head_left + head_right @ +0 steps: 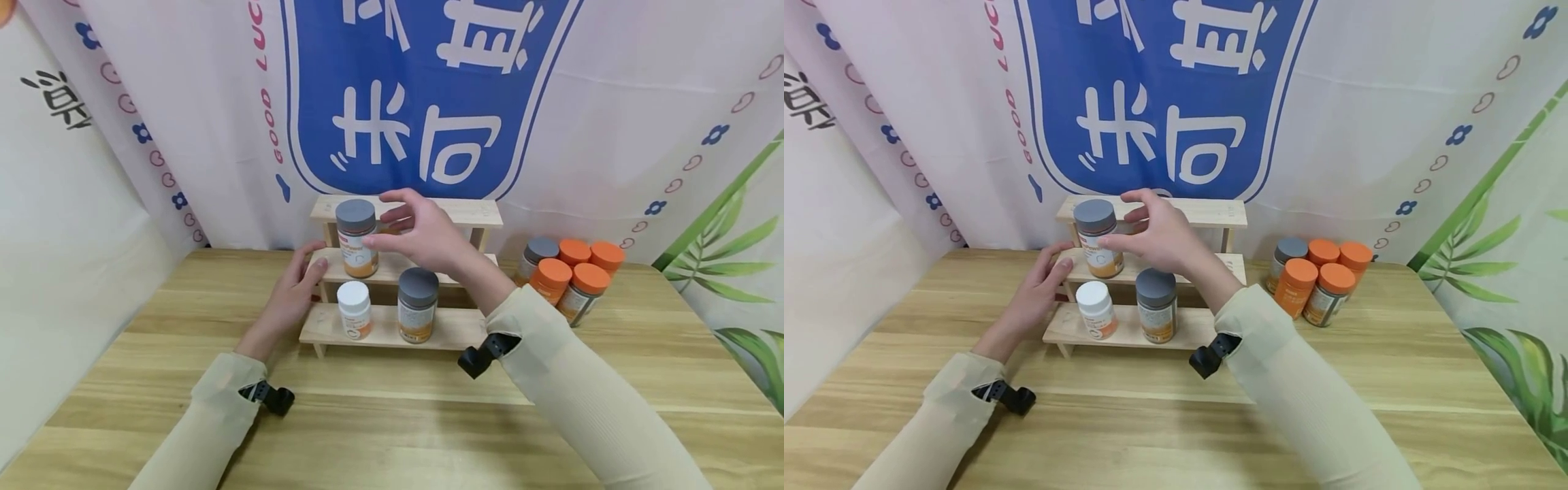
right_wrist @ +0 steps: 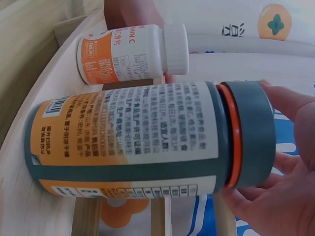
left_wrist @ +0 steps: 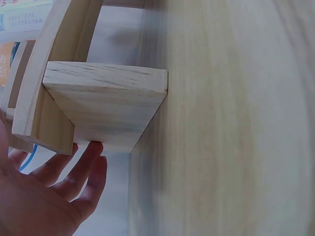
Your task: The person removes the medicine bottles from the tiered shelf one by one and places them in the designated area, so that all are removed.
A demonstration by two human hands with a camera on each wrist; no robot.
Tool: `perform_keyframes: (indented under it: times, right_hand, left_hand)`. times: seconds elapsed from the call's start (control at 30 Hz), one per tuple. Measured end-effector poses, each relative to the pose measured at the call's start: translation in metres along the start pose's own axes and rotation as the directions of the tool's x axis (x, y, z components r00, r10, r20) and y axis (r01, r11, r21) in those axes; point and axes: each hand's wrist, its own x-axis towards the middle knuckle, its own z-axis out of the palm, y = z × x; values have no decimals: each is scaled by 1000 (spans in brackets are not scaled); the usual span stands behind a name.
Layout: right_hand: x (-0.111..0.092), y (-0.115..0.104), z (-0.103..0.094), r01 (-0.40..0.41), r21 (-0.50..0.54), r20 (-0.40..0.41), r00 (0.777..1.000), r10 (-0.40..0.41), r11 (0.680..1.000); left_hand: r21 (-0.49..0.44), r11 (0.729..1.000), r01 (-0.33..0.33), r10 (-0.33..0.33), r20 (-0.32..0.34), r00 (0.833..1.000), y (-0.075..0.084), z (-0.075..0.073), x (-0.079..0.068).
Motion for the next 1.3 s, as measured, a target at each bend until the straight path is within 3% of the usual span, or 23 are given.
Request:
perform_keyframes:
  times: [0.23, 0.8, 1.3]
  right_hand:
    - [7, -7, 6, -32, -55, 32, 999, 34, 998]
    - [17, -21, 19, -88, -209, 8, 996, 92, 974]
    - [12, -15, 17, -89, -172, -16, 996, 88, 981]
  left_hand:
    - [2, 1000, 6, -6, -9, 1000, 1, -2, -2]
    - [7, 1000, 12, -12, -7, 1000, 3, -3, -2]
    - [12, 1000, 12, -12, 2, 1000, 4, -1, -1]
